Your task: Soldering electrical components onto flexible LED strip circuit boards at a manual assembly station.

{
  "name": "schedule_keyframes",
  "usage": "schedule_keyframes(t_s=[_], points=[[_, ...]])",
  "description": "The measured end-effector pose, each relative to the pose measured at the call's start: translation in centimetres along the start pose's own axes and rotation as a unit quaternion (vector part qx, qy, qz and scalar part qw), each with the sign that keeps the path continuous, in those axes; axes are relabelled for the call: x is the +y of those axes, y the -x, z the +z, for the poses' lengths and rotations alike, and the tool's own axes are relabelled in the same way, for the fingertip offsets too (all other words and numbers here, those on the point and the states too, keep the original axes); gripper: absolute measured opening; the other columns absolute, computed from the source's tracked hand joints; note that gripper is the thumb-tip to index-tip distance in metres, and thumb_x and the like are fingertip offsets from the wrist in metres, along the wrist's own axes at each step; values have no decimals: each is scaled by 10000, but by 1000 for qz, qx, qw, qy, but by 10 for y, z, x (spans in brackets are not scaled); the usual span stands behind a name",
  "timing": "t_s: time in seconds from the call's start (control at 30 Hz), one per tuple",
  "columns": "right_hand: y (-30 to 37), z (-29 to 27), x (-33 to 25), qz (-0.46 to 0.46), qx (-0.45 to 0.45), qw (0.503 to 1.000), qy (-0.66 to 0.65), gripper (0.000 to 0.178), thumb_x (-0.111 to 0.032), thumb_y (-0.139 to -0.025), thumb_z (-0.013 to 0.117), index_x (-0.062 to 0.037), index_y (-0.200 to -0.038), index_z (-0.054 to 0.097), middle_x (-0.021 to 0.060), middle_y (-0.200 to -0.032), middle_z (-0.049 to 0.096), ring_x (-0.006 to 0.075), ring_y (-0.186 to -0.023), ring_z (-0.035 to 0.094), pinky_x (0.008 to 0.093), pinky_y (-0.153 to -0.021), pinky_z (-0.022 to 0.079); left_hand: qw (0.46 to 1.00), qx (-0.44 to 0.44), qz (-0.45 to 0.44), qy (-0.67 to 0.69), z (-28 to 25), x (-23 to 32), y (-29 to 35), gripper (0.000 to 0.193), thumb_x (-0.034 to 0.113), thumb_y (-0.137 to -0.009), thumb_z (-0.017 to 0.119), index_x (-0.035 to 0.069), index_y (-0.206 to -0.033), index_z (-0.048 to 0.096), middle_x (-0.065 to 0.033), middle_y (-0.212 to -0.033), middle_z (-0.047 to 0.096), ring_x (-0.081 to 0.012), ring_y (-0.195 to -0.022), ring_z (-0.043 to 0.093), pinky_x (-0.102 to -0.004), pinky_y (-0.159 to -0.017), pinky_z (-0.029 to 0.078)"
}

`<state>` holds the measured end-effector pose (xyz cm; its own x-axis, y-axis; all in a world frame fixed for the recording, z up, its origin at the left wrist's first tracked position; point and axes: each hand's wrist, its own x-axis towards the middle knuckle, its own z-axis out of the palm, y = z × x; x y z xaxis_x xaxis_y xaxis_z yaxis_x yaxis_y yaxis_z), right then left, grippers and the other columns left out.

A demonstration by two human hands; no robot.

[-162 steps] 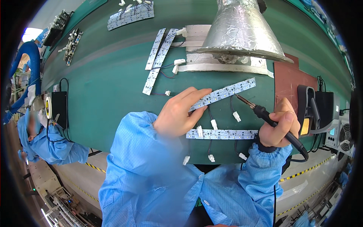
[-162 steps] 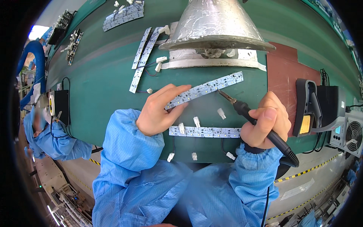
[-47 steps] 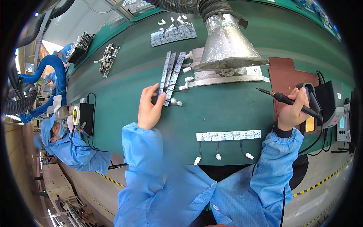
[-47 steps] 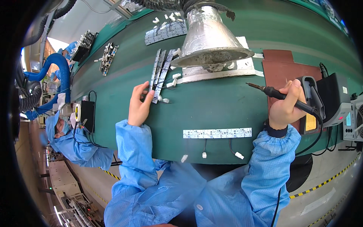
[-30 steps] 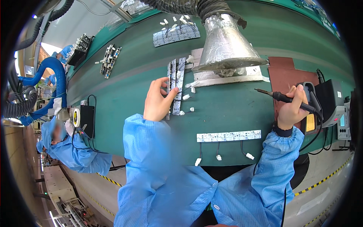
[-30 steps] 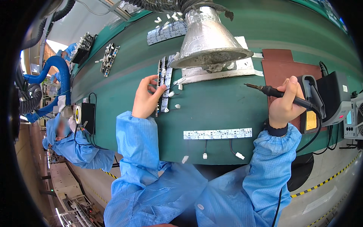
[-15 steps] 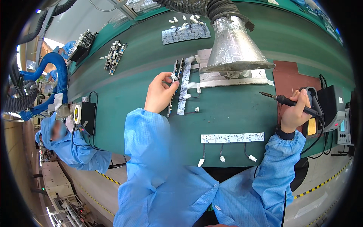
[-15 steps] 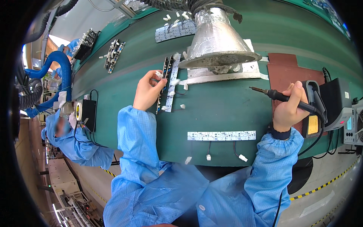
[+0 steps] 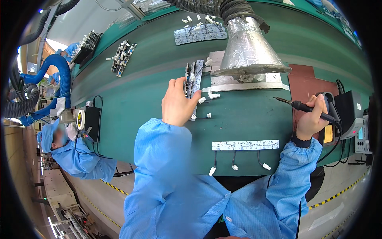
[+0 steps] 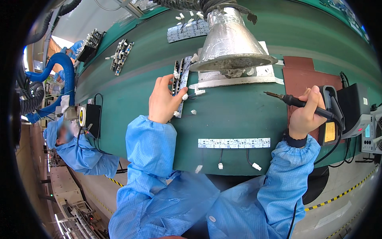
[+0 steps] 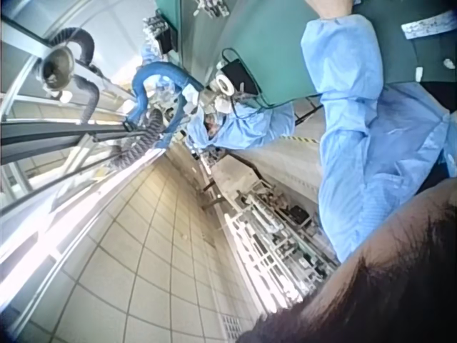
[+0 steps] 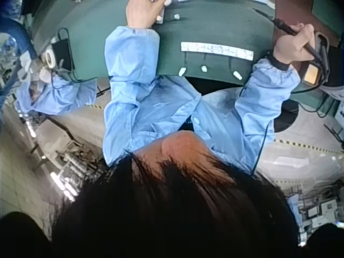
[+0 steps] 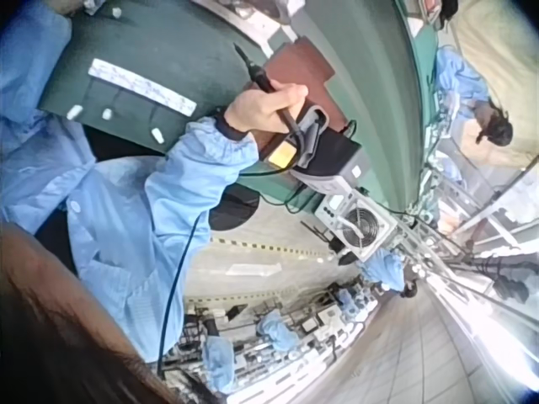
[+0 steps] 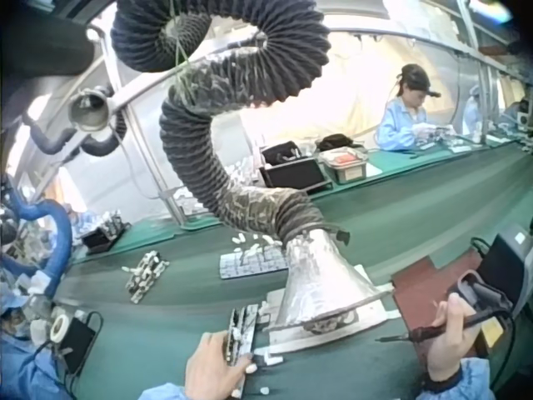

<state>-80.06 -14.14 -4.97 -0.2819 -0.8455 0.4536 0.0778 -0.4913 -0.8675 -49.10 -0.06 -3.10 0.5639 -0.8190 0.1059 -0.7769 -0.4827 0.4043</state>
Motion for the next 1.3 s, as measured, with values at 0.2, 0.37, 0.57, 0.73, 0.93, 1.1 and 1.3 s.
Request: schedule_keyframes(t_s=[0.2,0.37,0.57,0.73,0.93,1.1,1.3], points=[[0,1,0,-7,27,1000,10,409,-129,-1006,522,9,-627,457,38,-643,467,115,-640,416,278,-623,338,999,14,20,40,2,-7,0,486,279,-873,701,-4,-1248,578,-161,-1134,594,-320,-901,655,-413,-800,531],[1,2,-1,-5,26,1000,3,410,-129,-1001,534,11,-621,470,37,-642,477,116,-641,423,289,-636,352,982,-23,15,185,0,-33,-6,378,156,-889,682,-28,-1210,605,-122,-1049,621,-172,-724,634,-327,-691,531],[-1,0,1,-13,25,1000,6,400,-123,-1002,538,16,-630,491,37,-641,487,116,-636,432,286,-639,363,968,-24,-15,248,6,-40,-13,285,65,-886,635,-31,-1155,634,-89,-975,634,-118,-686,607,-295,-639,511],[-1,0,4,-25,14,1000,-10,379,-104,-1000,549,17,-642,518,33,-642,503,110,-632,458,273,-636,388,981,24,50,184,4,-28,-22,251,59,-867,643,-44,-1096,640,-101,-958,645,-153,-671,608,-307,-657,506],[-1,-5,-1,6,-2,1000,-16,391,-108,-1009,525,12,-639,487,33,-650,495,104,-651,469,252,-645,394,989,-9,59,137,-33,-23,-59,276,178,-897,646,-16,-1090,684,-168,-1006,707,-269,-806,688,-368,-759,538],[1,-3,0,19,5,1000,-21,414,-127,-1017,521,1,-626,482,20,-648,501,91,-663,493,231,-670,428,983,-118,65,123,-14,-28,-187,402,305,-857,696,19,-1139,685,-166,-1047,708,-331,-968,684,-387,-865,529],[0,-4,-7,11,0,1000,9,413,-123,-1014,528,-15,-618,477,9,-624,485,82,-637,478,219,-642,417,970,-23,221,-102,48,-18,-260,811,506,-735,807,82,-1377,549,-179,-1380,539,-339,-1240,549,-410,-1032,451]])
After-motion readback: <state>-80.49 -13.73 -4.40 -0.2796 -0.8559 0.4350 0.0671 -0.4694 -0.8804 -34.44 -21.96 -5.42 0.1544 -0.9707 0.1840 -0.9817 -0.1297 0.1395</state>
